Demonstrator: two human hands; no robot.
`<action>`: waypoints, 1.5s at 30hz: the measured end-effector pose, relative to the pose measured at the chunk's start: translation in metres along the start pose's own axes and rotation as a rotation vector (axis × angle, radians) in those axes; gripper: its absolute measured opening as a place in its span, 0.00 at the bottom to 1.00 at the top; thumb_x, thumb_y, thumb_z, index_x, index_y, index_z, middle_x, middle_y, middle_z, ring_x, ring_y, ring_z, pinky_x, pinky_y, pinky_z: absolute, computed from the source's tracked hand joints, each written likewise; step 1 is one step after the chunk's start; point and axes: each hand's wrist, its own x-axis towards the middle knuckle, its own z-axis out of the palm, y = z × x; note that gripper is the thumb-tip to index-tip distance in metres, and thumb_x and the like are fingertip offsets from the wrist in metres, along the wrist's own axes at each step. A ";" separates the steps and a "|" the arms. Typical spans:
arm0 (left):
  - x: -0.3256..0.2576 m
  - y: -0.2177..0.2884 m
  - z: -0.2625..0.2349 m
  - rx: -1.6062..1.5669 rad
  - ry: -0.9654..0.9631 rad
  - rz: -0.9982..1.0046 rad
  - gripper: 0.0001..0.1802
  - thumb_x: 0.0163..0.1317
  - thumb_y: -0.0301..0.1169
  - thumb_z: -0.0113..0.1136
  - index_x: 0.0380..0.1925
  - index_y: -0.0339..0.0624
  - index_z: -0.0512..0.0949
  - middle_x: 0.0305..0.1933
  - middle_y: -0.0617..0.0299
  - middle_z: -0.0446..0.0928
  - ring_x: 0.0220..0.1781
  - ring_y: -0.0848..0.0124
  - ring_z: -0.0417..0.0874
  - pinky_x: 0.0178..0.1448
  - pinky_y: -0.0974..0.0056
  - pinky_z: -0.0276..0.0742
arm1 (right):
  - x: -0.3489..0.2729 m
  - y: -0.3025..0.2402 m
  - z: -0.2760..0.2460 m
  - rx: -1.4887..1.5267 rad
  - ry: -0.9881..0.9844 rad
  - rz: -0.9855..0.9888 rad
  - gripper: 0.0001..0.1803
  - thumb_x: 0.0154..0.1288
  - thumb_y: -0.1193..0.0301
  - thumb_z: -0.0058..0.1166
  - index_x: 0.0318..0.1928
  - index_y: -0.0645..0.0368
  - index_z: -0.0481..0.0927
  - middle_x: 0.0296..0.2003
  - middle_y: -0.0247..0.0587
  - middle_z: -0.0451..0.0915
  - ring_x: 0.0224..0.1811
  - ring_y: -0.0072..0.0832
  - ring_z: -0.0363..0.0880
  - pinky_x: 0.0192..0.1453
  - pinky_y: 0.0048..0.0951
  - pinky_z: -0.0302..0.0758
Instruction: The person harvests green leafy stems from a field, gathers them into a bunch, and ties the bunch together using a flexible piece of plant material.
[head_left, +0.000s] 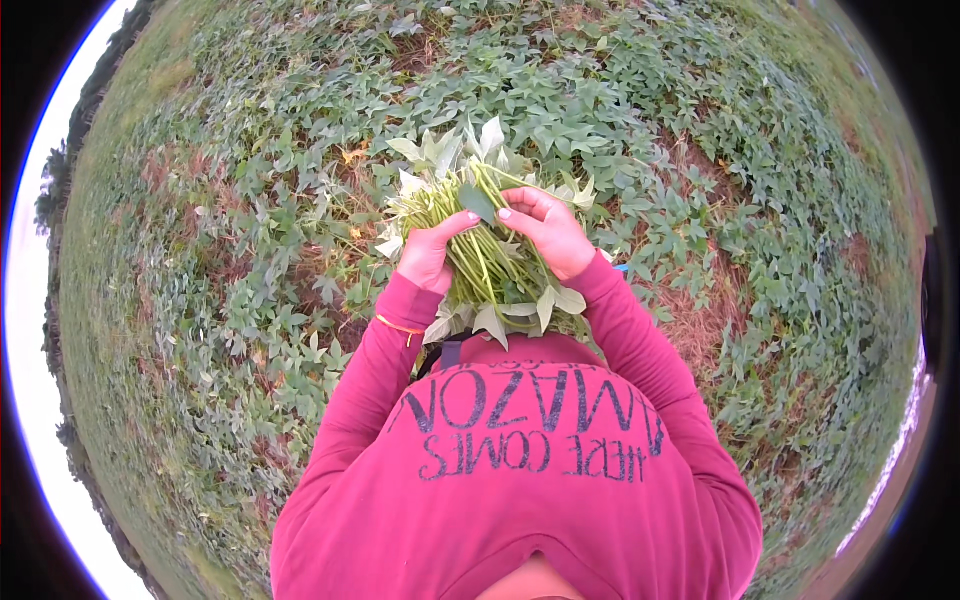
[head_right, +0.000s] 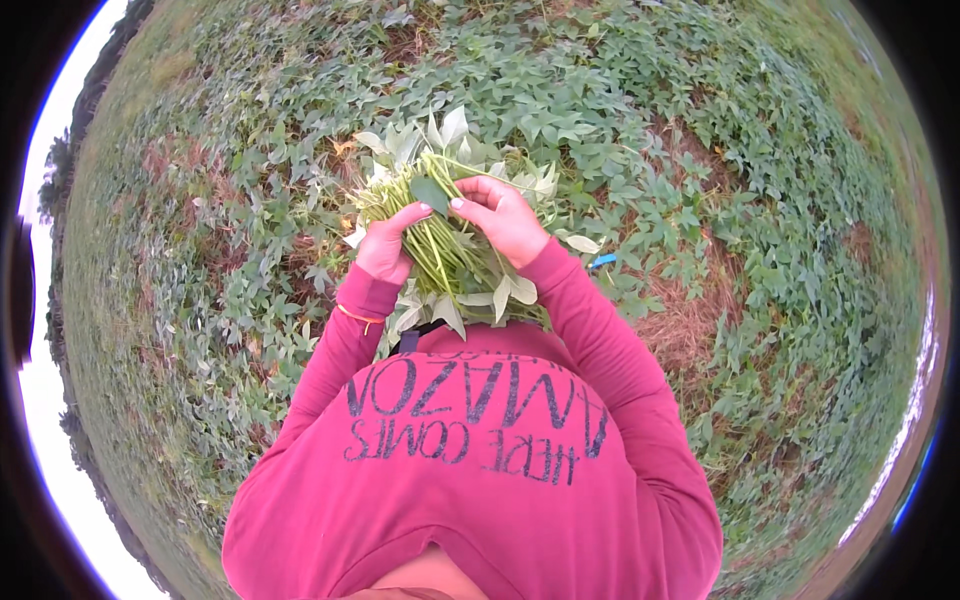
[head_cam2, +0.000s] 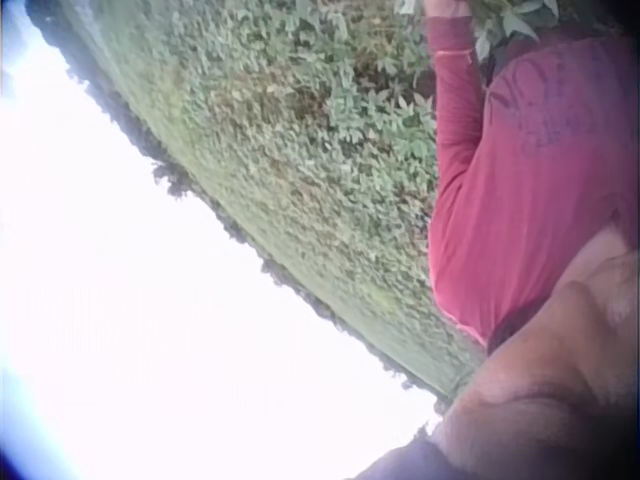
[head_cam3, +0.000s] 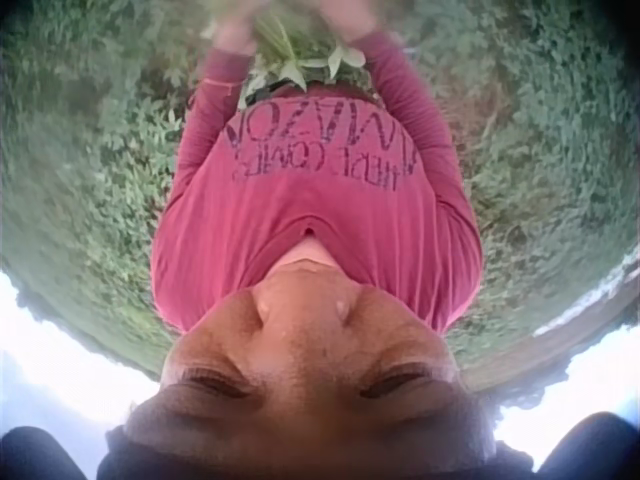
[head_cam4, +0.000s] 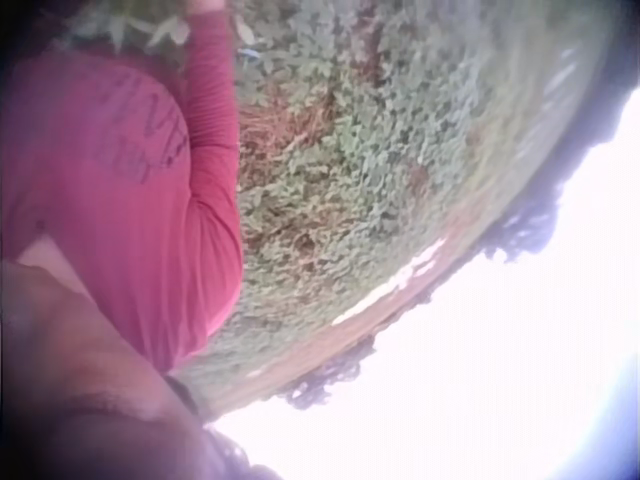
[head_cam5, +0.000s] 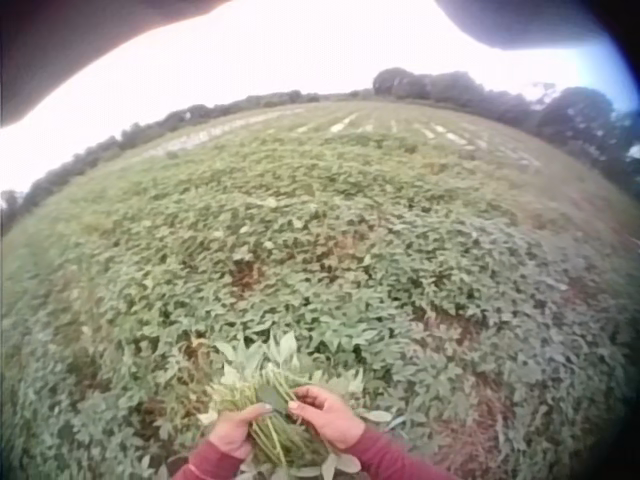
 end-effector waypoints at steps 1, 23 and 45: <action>0.002 -0.004 -0.004 -0.002 0.018 0.049 0.16 0.63 0.28 0.63 0.51 0.36 0.80 0.49 0.59 0.83 0.46 0.68 0.84 0.53 0.62 0.80 | 0.000 0.004 0.007 -0.076 -0.001 -0.009 0.17 0.67 0.74 0.61 0.55 0.63 0.76 0.47 0.32 0.80 0.49 0.19 0.77 0.57 0.24 0.73; 0.004 0.011 -0.076 -0.179 0.379 0.043 0.16 0.57 0.22 0.69 0.46 0.32 0.81 0.43 0.57 0.84 0.39 0.65 0.87 0.43 0.57 0.87 | 0.054 -0.045 -0.097 -1.461 0.740 -0.408 0.08 0.64 0.73 0.56 0.40 0.64 0.81 0.37 0.52 0.82 0.39 0.43 0.80 0.47 0.42 0.76; 0.026 -0.023 -0.058 -0.066 0.230 0.062 0.18 0.54 0.19 0.69 0.46 0.34 0.80 0.43 0.60 0.84 0.42 0.69 0.85 0.44 0.65 0.82 | 0.053 0.040 0.028 -0.927 -0.282 0.054 0.49 0.52 0.40 0.68 0.63 0.64 0.70 0.55 0.55 0.74 0.64 0.44 0.71 0.68 0.38 0.66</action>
